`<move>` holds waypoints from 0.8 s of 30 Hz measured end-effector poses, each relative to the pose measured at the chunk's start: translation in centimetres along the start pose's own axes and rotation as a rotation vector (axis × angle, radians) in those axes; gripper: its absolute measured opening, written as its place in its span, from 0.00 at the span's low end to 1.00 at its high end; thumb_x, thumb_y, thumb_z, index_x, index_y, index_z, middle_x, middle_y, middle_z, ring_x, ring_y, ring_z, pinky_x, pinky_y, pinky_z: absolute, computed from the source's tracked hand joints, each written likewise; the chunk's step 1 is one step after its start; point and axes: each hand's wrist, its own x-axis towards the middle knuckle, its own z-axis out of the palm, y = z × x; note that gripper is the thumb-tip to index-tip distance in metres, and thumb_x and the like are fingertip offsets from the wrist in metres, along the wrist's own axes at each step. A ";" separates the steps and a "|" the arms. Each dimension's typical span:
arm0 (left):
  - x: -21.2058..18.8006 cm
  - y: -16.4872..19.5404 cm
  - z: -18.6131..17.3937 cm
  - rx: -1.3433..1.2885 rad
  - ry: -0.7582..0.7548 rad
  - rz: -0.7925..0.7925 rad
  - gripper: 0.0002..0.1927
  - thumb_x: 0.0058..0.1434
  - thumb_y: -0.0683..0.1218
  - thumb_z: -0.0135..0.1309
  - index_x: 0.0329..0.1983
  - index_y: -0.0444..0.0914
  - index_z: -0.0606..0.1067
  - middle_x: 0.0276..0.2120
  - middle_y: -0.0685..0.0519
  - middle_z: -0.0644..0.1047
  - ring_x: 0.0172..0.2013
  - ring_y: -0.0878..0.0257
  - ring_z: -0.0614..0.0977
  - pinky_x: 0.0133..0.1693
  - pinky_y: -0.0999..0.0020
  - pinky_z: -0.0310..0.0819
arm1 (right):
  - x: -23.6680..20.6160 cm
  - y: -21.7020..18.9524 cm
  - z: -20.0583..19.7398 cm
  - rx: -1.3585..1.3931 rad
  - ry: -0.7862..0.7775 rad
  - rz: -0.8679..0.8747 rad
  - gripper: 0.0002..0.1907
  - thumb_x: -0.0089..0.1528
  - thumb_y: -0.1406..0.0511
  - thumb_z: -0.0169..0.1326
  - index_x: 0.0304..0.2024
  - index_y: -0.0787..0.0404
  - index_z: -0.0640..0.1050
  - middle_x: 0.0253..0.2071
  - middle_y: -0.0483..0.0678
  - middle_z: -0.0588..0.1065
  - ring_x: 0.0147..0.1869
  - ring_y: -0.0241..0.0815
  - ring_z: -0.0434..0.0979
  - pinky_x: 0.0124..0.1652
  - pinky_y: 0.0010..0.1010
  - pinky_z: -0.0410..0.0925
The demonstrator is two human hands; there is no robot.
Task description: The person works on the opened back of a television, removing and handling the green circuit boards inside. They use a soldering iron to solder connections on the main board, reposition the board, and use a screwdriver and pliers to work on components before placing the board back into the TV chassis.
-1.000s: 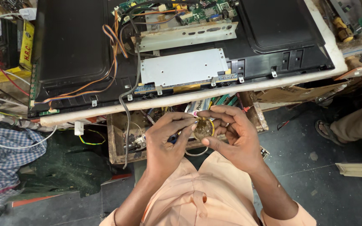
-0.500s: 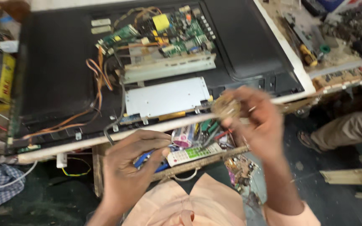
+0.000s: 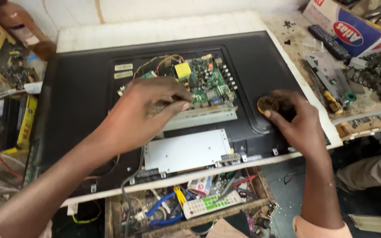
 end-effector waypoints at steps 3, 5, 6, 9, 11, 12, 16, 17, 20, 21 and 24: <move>4.6 -2.8 0.3 0.049 -0.037 0.070 0.07 0.63 0.41 0.58 0.43 0.37 0.81 0.39 0.51 0.83 0.36 0.61 0.84 0.33 0.64 0.79 | 1.7 -1.3 0.1 -0.066 0.004 0.026 0.25 0.59 0.65 0.67 0.58 0.64 0.77 0.49 0.55 0.80 0.45 0.48 0.79 0.38 0.36 0.69; 7.2 -4.7 0.6 0.063 -0.017 0.204 0.06 0.63 0.40 0.59 0.43 0.35 0.80 0.38 0.50 0.83 0.36 0.59 0.83 0.36 0.63 0.78 | 3.3 -2.0 0.7 0.069 0.011 0.054 0.22 0.62 0.66 0.64 0.57 0.63 0.78 0.47 0.52 0.81 0.43 0.44 0.81 0.36 0.33 0.69; 8.3 -5.5 1.0 0.054 -0.002 0.276 0.06 0.64 0.40 0.59 0.42 0.34 0.80 0.38 0.49 0.83 0.37 0.59 0.83 0.38 0.63 0.77 | 4.2 -2.2 1.1 0.149 -0.040 0.052 0.21 0.63 0.65 0.63 0.57 0.64 0.78 0.46 0.52 0.81 0.45 0.42 0.82 0.39 0.31 0.71; 10.5 -7.6 2.1 0.020 -0.075 0.183 0.05 0.64 0.41 0.58 0.41 0.36 0.79 0.36 0.50 0.82 0.34 0.62 0.84 0.37 0.66 0.79 | 7.7 -2.4 3.1 0.294 -0.157 0.013 0.20 0.65 0.65 0.61 0.57 0.65 0.76 0.46 0.50 0.81 0.48 0.37 0.82 0.45 0.28 0.74; 11.6 -8.5 2.7 0.010 -0.131 0.110 0.04 0.64 0.42 0.58 0.40 0.36 0.79 0.36 0.50 0.81 0.31 0.62 0.83 0.34 0.66 0.79 | 9.9 -2.3 4.4 0.261 -0.192 -0.053 0.19 0.65 0.66 0.61 0.57 0.66 0.75 0.46 0.49 0.81 0.47 0.36 0.82 0.45 0.28 0.73; 12.1 -8.9 2.9 0.017 -0.140 0.119 0.05 0.63 0.41 0.58 0.40 0.36 0.79 0.37 0.50 0.81 0.31 0.61 0.83 0.33 0.65 0.79 | 10.8 -2.3 5.0 0.291 -0.228 -0.016 0.20 0.64 0.66 0.61 0.57 0.66 0.75 0.45 0.49 0.81 0.46 0.35 0.81 0.44 0.27 0.73; 13.2 -10.0 3.3 0.115 -0.074 0.308 0.02 0.65 0.39 0.58 0.36 0.34 0.78 0.35 0.48 0.78 0.36 0.58 0.83 0.38 0.61 0.78 | 12.6 -2.2 6.9 0.325 -0.316 0.064 0.21 0.61 0.67 0.63 0.56 0.64 0.76 0.41 0.48 0.81 0.44 0.34 0.78 0.44 0.27 0.73; 13.4 -10.3 3.3 0.116 -0.085 0.289 0.02 0.64 0.38 0.58 0.37 0.33 0.78 0.36 0.47 0.77 0.36 0.57 0.83 0.38 0.59 0.77 | 12.7 -2.2 7.2 0.310 -0.322 0.070 0.22 0.60 0.67 0.64 0.56 0.64 0.76 0.40 0.48 0.80 0.43 0.35 0.77 0.44 0.28 0.72; 13.8 -11.0 3.4 0.091 -0.117 0.245 0.02 0.63 0.37 0.57 0.38 0.32 0.77 0.39 0.47 0.77 0.37 0.55 0.83 0.37 0.56 0.76 | 12.6 -2.1 7.7 0.512 -0.319 0.104 0.20 0.61 0.70 0.62 0.55 0.65 0.75 0.45 0.45 0.79 0.48 0.32 0.77 0.47 0.25 0.73; 13.8 -11.3 3.5 0.066 -0.126 0.237 0.02 0.62 0.37 0.56 0.38 0.32 0.78 0.40 0.48 0.77 0.38 0.56 0.83 0.38 0.58 0.77 | 12.5 -2.0 7.8 0.511 -0.319 0.122 0.19 0.61 0.70 0.62 0.54 0.65 0.75 0.45 0.45 0.78 0.48 0.32 0.77 0.46 0.25 0.73; 14.0 -12.0 3.8 0.034 -0.114 0.290 0.02 0.62 0.37 0.56 0.37 0.32 0.78 0.41 0.48 0.77 0.40 0.55 0.83 0.39 0.57 0.77 | 12.5 -1.7 7.9 0.525 -0.312 0.142 0.18 0.61 0.72 0.62 0.54 0.64 0.76 0.44 0.45 0.78 0.47 0.31 0.76 0.45 0.24 0.73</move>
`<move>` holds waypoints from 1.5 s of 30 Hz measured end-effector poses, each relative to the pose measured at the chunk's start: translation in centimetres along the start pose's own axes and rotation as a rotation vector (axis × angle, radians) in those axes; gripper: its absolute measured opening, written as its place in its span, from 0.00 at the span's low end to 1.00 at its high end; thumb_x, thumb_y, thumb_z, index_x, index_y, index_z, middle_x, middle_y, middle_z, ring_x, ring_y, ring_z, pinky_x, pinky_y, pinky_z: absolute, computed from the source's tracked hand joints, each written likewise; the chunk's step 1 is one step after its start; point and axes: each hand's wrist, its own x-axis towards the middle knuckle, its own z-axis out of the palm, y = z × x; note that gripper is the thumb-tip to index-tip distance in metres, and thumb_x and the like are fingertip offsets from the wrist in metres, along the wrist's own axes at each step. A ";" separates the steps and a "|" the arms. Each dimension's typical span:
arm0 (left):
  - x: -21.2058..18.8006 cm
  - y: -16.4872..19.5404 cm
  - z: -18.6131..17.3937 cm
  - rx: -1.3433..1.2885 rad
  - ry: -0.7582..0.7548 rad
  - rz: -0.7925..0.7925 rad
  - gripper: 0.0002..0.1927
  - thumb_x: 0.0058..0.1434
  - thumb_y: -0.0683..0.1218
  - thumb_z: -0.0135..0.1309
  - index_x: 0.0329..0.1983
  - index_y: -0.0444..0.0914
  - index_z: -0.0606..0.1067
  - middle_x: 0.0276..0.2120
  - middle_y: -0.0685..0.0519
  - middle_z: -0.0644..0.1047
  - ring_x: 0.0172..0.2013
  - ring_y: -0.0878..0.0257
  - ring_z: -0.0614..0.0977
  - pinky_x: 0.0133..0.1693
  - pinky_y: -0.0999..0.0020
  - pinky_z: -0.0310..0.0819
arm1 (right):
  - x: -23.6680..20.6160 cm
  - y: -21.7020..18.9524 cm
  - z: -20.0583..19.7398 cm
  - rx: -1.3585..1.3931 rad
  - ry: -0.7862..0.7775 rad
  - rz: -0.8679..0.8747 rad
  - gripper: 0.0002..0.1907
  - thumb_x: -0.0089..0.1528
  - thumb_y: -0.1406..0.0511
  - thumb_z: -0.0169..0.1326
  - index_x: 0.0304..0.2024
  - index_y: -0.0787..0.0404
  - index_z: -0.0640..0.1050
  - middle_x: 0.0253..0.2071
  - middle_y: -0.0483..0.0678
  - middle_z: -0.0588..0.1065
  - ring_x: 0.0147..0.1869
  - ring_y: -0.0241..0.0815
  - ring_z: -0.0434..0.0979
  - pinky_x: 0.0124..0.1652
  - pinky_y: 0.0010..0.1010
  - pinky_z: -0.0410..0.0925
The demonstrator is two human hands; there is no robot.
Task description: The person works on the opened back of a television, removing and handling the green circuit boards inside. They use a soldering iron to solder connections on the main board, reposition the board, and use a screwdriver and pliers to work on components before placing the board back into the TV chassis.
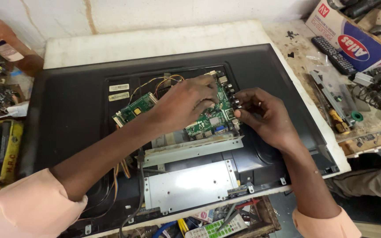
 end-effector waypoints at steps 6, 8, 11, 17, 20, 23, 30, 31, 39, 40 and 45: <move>-0.4 -0.2 0.3 -0.035 0.026 0.032 0.03 0.63 0.37 0.57 0.39 0.32 0.78 0.42 0.47 0.76 0.41 0.55 0.83 0.40 0.58 0.77 | -0.3 0.0 0.1 0.038 0.003 -0.072 0.18 0.62 0.73 0.61 0.54 0.64 0.76 0.45 0.44 0.78 0.47 0.30 0.77 0.46 0.24 0.74; -0.4 -0.1 0.1 -0.049 0.034 0.024 0.03 0.63 0.37 0.57 0.40 0.32 0.79 0.43 0.47 0.76 0.41 0.55 0.83 0.39 0.58 0.76 | -0.5 -0.1 0.1 0.030 0.020 -0.097 0.17 0.61 0.73 0.62 0.53 0.64 0.77 0.46 0.44 0.78 0.48 0.31 0.78 0.47 0.24 0.74; -0.4 0.4 0.1 -0.070 0.027 -0.029 0.04 0.64 0.37 0.57 0.41 0.33 0.79 0.44 0.48 0.76 0.38 0.57 0.83 0.37 0.59 0.76 | -0.8 -0.1 -0.1 0.054 0.008 -0.119 0.18 0.61 0.73 0.61 0.54 0.64 0.76 0.45 0.45 0.79 0.48 0.32 0.78 0.48 0.24 0.75; -0.9 1.2 0.2 -0.011 0.092 0.037 0.05 0.63 0.37 0.58 0.41 0.33 0.79 0.46 0.48 0.76 0.41 0.58 0.83 0.39 0.63 0.79 | -1.1 0.2 -0.4 0.061 0.035 -0.185 0.17 0.62 0.73 0.62 0.53 0.64 0.77 0.45 0.46 0.79 0.49 0.32 0.79 0.49 0.25 0.75; -1.3 1.3 0.3 0.085 0.149 0.136 0.06 0.62 0.36 0.59 0.42 0.33 0.79 0.45 0.48 0.76 0.44 0.56 0.83 0.45 0.62 0.81 | -1.3 0.2 -0.5 0.064 0.037 -0.193 0.16 0.62 0.73 0.62 0.52 0.64 0.77 0.46 0.46 0.79 0.50 0.32 0.79 0.49 0.24 0.74; -1.6 1.3 0.5 0.076 0.152 0.116 0.08 0.62 0.35 0.58 0.44 0.32 0.79 0.46 0.48 0.77 0.43 0.57 0.84 0.45 0.63 0.82 | -1.4 0.0 -0.4 0.048 0.042 -0.202 0.16 0.63 0.73 0.63 0.53 0.65 0.78 0.45 0.47 0.78 0.48 0.33 0.78 0.47 0.24 0.74; -1.4 1.7 1.0 0.039 0.134 0.049 0.06 0.63 0.37 0.59 0.43 0.32 0.80 0.45 0.48 0.77 0.39 0.61 0.84 0.41 0.69 0.82 | -1.6 -0.3 -0.4 0.038 0.042 -0.162 0.16 0.62 0.72 0.62 0.53 0.64 0.77 0.46 0.46 0.78 0.49 0.31 0.78 0.47 0.23 0.74; -1.5 1.7 0.9 0.047 0.130 0.041 0.06 0.63 0.37 0.59 0.43 0.32 0.80 0.45 0.48 0.77 0.39 0.61 0.84 0.40 0.69 0.83 | -1.6 -0.3 -0.4 0.045 0.041 -0.172 0.16 0.62 0.72 0.62 0.53 0.65 0.77 0.47 0.46 0.78 0.49 0.31 0.78 0.47 0.23 0.74; -1.7 1.5 1.0 0.113 0.142 0.094 0.08 0.61 0.35 0.60 0.44 0.33 0.81 0.45 0.49 0.77 0.39 0.60 0.85 0.40 0.70 0.85 | -1.4 -0.3 -0.5 0.060 0.034 -0.183 0.16 0.62 0.72 0.62 0.53 0.65 0.77 0.47 0.46 0.78 0.49 0.31 0.78 0.48 0.24 0.74; -1.7 1.3 1.1 0.128 0.148 0.117 0.09 0.61 0.35 0.60 0.44 0.33 0.81 0.44 0.48 0.77 0.39 0.60 0.85 0.40 0.71 0.85 | -1.4 -0.3 -0.5 0.053 0.035 -0.183 0.16 0.62 0.72 0.62 0.53 0.65 0.77 0.47 0.46 0.78 0.49 0.31 0.78 0.48 0.24 0.74; -1.5 1.0 1.2 0.167 0.140 0.160 0.10 0.61 0.30 0.57 0.45 0.31 0.80 0.44 0.46 0.78 0.38 0.60 0.85 0.38 0.74 0.81 | -1.5 -0.3 -0.5 0.034 0.039 -0.190 0.16 0.63 0.72 0.63 0.53 0.64 0.77 0.47 0.46 0.78 0.49 0.32 0.78 0.47 0.24 0.74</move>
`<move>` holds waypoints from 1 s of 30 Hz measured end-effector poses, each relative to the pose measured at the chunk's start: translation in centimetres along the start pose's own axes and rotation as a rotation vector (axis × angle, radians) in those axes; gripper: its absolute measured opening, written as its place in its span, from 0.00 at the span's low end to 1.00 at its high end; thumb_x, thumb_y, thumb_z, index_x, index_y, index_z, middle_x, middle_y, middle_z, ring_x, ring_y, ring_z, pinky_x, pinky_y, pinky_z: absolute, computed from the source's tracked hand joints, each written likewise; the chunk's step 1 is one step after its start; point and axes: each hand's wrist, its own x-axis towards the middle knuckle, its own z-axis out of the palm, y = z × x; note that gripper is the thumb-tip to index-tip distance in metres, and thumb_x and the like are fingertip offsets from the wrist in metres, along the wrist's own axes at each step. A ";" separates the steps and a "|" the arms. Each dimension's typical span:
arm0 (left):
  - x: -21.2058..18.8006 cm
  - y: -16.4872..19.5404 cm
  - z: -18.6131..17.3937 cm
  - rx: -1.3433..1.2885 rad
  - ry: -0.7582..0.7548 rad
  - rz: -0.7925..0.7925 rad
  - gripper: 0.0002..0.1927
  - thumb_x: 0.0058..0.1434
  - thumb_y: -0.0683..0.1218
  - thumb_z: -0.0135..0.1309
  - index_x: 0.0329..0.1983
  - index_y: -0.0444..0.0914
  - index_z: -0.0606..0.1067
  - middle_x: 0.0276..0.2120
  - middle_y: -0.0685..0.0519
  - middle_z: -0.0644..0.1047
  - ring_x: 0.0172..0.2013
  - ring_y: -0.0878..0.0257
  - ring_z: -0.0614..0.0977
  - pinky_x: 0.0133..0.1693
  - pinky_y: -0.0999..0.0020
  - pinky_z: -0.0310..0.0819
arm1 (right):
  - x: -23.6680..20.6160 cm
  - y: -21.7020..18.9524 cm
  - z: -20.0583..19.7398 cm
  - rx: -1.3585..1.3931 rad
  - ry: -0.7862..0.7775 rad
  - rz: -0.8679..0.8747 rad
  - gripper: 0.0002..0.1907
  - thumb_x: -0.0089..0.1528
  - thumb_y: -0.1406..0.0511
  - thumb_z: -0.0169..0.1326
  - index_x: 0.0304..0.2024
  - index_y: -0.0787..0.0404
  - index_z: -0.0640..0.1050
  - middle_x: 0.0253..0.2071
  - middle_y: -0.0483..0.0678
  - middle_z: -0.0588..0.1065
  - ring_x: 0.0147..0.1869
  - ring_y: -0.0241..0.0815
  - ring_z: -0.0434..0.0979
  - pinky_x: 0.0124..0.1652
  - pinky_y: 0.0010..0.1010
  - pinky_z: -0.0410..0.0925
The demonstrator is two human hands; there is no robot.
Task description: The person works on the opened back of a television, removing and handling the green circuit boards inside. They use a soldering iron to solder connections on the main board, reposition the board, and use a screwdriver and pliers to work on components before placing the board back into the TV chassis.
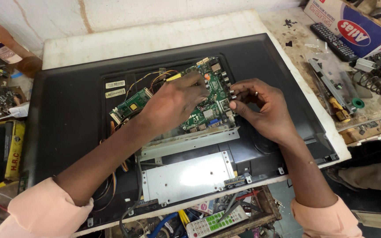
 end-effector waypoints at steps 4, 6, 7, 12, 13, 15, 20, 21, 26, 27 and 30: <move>-0.1 0.1 -0.3 -0.037 -0.006 -0.028 0.11 0.58 0.30 0.57 0.43 0.29 0.79 0.43 0.46 0.78 0.37 0.60 0.85 0.37 0.72 0.84 | 0.0 0.1 0.0 0.006 0.001 -0.001 0.16 0.63 0.72 0.63 0.53 0.64 0.77 0.47 0.46 0.78 0.49 0.32 0.78 0.47 0.24 0.74; -0.2 0.2 -0.5 -0.021 0.014 0.010 0.10 0.58 0.30 0.58 0.43 0.29 0.79 0.44 0.45 0.78 0.39 0.57 0.84 0.39 0.69 0.83 | 0.0 0.1 0.1 0.018 -0.001 -0.002 0.16 0.63 0.72 0.62 0.53 0.64 0.77 0.47 0.46 0.78 0.49 0.32 0.78 0.47 0.24 0.74; -0.3 0.2 -0.6 -0.014 0.024 0.030 0.10 0.57 0.30 0.58 0.42 0.29 0.79 0.44 0.45 0.78 0.40 0.56 0.84 0.40 0.68 0.83 | 0.0 0.1 0.1 0.024 -0.002 -0.003 0.16 0.63 0.72 0.62 0.53 0.65 0.77 0.47 0.46 0.78 0.50 0.32 0.78 0.48 0.24 0.74; -0.1 0.2 -0.5 -0.022 -0.009 0.009 0.09 0.60 0.29 0.56 0.43 0.29 0.79 0.44 0.45 0.78 0.38 0.58 0.84 0.39 0.70 0.84 | 0.0 0.1 0.1 0.018 -0.003 -0.002 0.16 0.63 0.72 0.62 0.53 0.65 0.76 0.48 0.46 0.78 0.50 0.32 0.78 0.49 0.24 0.74; 0.0 0.2 -0.5 -0.013 -0.018 0.002 0.09 0.60 0.29 0.56 0.43 0.29 0.79 0.43 0.45 0.78 0.37 0.58 0.84 0.37 0.70 0.84 | 0.0 0.1 0.1 0.011 -0.004 -0.003 0.16 0.63 0.72 0.62 0.53 0.65 0.76 0.48 0.46 0.78 0.50 0.32 0.78 0.49 0.24 0.74; -0.1 0.2 -0.5 -0.010 -0.027 0.000 0.12 0.58 0.27 0.55 0.43 0.29 0.79 0.44 0.45 0.78 0.37 0.58 0.84 0.36 0.71 0.84 | 0.0 0.0 0.1 0.001 -0.005 -0.004 0.16 0.63 0.72 0.62 0.53 0.65 0.76 0.48 0.46 0.78 0.50 0.32 0.79 0.48 0.24 0.74; -0.2 0.2 -0.2 0.048 -0.070 -0.020 0.14 0.56 0.26 0.54 0.43 0.29 0.80 0.43 0.45 0.78 0.34 0.59 0.84 0.32 0.72 0.83 | 0.1 0.0 0.1 -0.019 -0.005 0.011 0.17 0.63 0.72 0.62 0.54 0.65 0.76 0.47 0.47 0.78 0.49 0.32 0.79 0.47 0.24 0.74; -0.1 0.1 -0.1 0.050 -0.082 -0.027 0.14 0.56 0.26 0.54 0.44 0.29 0.80 0.43 0.45 0.78 0.33 0.59 0.84 0.31 0.73 0.83 | 0.1 0.0 0.0 -0.019 -0.005 0.006 0.17 0.63 0.72 0.62 0.54 0.65 0.76 0.47 0.47 0.78 0.49 0.32 0.79 0.47 0.24 0.74; -0.3 -0.1 0.5 0.252 -0.070 0.071 0.13 0.58 0.27 0.54 0.45 0.29 0.79 0.43 0.43 0.77 0.34 0.58 0.84 0.33 0.75 0.83 | 0.1 0.0 0.0 0.003 -0.013 -0.013 0.17 0.63 0.72 0.62 0.54 0.65 0.76 0.47 0.46 0.78 0.50 0.32 0.78 0.48 0.24 0.74; -0.4 -0.2 0.5 0.257 -0.066 0.078 0.12 0.58 0.28 0.54 0.44 0.29 0.79 0.43 0.43 0.78 0.34 0.58 0.84 0.33 0.74 0.84 | 0.1 -0.1 0.0 0.002 -0.010 -0.010 0.17 0.63 0.72 0.62 0.54 0.65 0.76 0.48 0.46 0.78 0.50 0.32 0.78 0.48 0.24 0.74; -0.4 -0.3 0.6 0.312 -0.052 0.117 0.12 0.57 0.28 0.54 0.44 0.28 0.79 0.44 0.41 0.78 0.34 0.57 0.84 0.33 0.74 0.84 | 0.1 -0.1 0.0 0.001 -0.008 -0.006 0.16 0.63 0.72 0.62 0.54 0.65 0.76 0.48 0.46 0.78 0.50 0.33 0.78 0.48 0.25 0.74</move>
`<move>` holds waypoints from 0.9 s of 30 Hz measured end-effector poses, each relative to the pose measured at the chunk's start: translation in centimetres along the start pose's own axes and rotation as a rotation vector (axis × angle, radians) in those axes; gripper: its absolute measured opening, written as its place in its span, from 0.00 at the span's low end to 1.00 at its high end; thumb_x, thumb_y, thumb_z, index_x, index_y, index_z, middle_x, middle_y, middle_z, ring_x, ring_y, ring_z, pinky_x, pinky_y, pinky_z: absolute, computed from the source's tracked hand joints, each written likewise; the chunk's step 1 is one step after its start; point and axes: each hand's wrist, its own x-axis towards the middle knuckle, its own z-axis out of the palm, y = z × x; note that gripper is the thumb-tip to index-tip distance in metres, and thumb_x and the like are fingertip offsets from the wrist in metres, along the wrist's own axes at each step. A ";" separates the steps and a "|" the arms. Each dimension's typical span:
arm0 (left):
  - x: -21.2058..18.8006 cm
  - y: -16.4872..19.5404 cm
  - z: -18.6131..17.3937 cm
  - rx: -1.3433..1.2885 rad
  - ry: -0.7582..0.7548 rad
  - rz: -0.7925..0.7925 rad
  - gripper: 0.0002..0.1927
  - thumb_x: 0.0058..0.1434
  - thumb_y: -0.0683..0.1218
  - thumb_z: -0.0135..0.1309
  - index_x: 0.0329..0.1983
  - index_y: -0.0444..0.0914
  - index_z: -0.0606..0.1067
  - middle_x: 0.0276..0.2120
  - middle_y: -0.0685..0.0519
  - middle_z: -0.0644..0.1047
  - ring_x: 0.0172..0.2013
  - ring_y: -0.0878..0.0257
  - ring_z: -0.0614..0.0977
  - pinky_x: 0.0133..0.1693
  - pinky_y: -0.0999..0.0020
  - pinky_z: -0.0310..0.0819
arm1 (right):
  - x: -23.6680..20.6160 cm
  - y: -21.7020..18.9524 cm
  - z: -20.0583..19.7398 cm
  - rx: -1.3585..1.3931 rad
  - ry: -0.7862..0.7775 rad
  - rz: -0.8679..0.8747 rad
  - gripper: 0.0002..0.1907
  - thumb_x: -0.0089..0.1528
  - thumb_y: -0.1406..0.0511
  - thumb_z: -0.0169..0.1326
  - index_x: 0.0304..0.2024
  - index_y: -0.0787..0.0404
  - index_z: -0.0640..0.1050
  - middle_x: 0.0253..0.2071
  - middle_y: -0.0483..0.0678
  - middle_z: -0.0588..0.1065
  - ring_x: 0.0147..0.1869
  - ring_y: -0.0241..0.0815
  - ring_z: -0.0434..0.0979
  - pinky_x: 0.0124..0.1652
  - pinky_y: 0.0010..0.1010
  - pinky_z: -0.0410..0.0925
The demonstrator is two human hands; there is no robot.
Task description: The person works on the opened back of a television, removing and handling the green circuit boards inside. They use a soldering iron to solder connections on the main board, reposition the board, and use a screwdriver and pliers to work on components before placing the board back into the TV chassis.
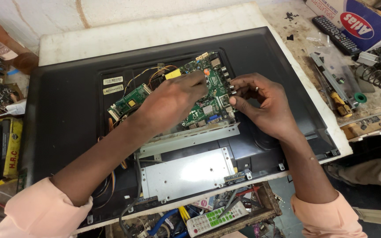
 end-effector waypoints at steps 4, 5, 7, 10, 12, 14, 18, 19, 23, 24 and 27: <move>0.2 -0.2 0.0 -0.030 -0.065 -0.024 0.13 0.58 0.27 0.54 0.46 0.27 0.79 0.44 0.39 0.78 0.31 0.56 0.84 0.27 0.75 0.82 | 0.0 0.0 0.0 -0.012 -0.001 -0.016 0.16 0.63 0.72 0.62 0.54 0.65 0.76 0.48 0.46 0.78 0.50 0.33 0.79 0.48 0.24 0.74; 0.2 -0.3 -0.1 -0.051 -0.045 -0.018 0.14 0.58 0.27 0.53 0.46 0.28 0.79 0.45 0.39 0.78 0.33 0.56 0.84 0.29 0.75 0.83 | -0.1 0.0 -0.1 -0.020 0.001 -0.021 0.16 0.63 0.72 0.62 0.54 0.65 0.76 0.48 0.46 0.78 0.50 0.33 0.78 0.48 0.24 0.74; 0.2 -0.4 -0.1 -0.094 -0.006 -0.007 0.15 0.57 0.26 0.52 0.45 0.29 0.79 0.46 0.41 0.78 0.35 0.55 0.85 0.31 0.75 0.84 | -0.1 0.0 -0.1 -0.028 0.004 -0.016 0.16 0.63 0.72 0.62 0.54 0.65 0.76 0.48 0.46 0.78 0.50 0.32 0.78 0.48 0.24 0.74; 0.3 -0.4 0.2 -0.083 -0.029 -0.024 0.14 0.58 0.27 0.53 0.46 0.28 0.80 0.45 0.40 0.78 0.33 0.55 0.85 0.30 0.74 0.84 | -0.1 0.0 0.0 -0.028 0.007 -0.007 0.17 0.63 0.72 0.62 0.54 0.64 0.76 0.48 0.46 0.77 0.49 0.32 0.78 0.46 0.24 0.74; 0.4 -0.3 0.4 -0.078 -0.017 -0.034 0.15 0.59 0.25 0.50 0.45 0.29 0.80 0.45 0.41 0.78 0.35 0.55 0.85 0.31 0.74 0.81 | -0.2 0.0 0.0 -0.014 0.005 0.000 0.17 0.63 0.72 0.62 0.54 0.64 0.76 0.48 0.46 0.78 0.49 0.32 0.78 0.46 0.23 0.74; 0.5 -0.2 0.4 -0.079 -0.002 -0.038 0.15 0.58 0.25 0.50 0.45 0.29 0.80 0.45 0.42 0.78 0.35 0.55 0.85 0.32 0.74 0.81 | -0.1 0.0 0.0 0.007 -0.001 0.000 0.17 0.64 0.71 0.62 0.54 0.64 0.76 0.46 0.46 0.78 0.48 0.31 0.78 0.45 0.23 0.74; 0.3 0.4 -0.1 -0.114 0.032 -0.046 0.13 0.56 0.28 0.55 0.44 0.28 0.80 0.45 0.42 0.78 0.35 0.54 0.85 0.33 0.70 0.83 | -0.2 0.0 -0.1 0.022 0.028 0.047 0.17 0.63 0.71 0.64 0.53 0.64 0.76 0.44 0.45 0.79 0.45 0.29 0.78 0.42 0.21 0.73; 0.3 0.5 -0.2 -0.124 0.044 -0.048 0.12 0.56 0.29 0.56 0.43 0.28 0.79 0.45 0.42 0.78 0.35 0.53 0.85 0.34 0.69 0.83 | -0.2 0.0 -0.1 0.029 0.029 0.041 0.18 0.62 0.70 0.64 0.54 0.64 0.76 0.44 0.45 0.79 0.45 0.29 0.78 0.42 0.20 0.73; 0.6 1.3 -0.8 -0.149 0.051 -0.092 0.13 0.57 0.27 0.53 0.44 0.29 0.79 0.44 0.44 0.78 0.36 0.55 0.85 0.36 0.71 0.85 | -0.4 0.0 -0.1 0.068 0.052 0.049 0.17 0.62 0.70 0.65 0.53 0.64 0.76 0.43 0.45 0.79 0.44 0.28 0.78 0.41 0.20 0.73; 0.6 1.6 -1.0 -0.144 0.027 -0.120 0.14 0.57 0.26 0.52 0.44 0.28 0.79 0.44 0.44 0.78 0.35 0.55 0.85 0.34 0.72 0.85 | -0.5 -0.1 -0.1 0.069 0.057 0.051 0.17 0.62 0.70 0.65 0.53 0.64 0.76 0.43 0.45 0.79 0.44 0.28 0.78 0.41 0.19 0.72; 0.6 2.6 -1.6 -0.140 -0.008 -0.168 0.10 0.60 0.27 0.51 0.43 0.26 0.79 0.43 0.42 0.78 0.32 0.56 0.84 0.33 0.71 0.85 | -0.5 -0.1 -0.1 0.080 0.066 0.050 0.17 0.62 0.71 0.64 0.52 0.65 0.76 0.44 0.45 0.79 0.45 0.28 0.78 0.41 0.19 0.72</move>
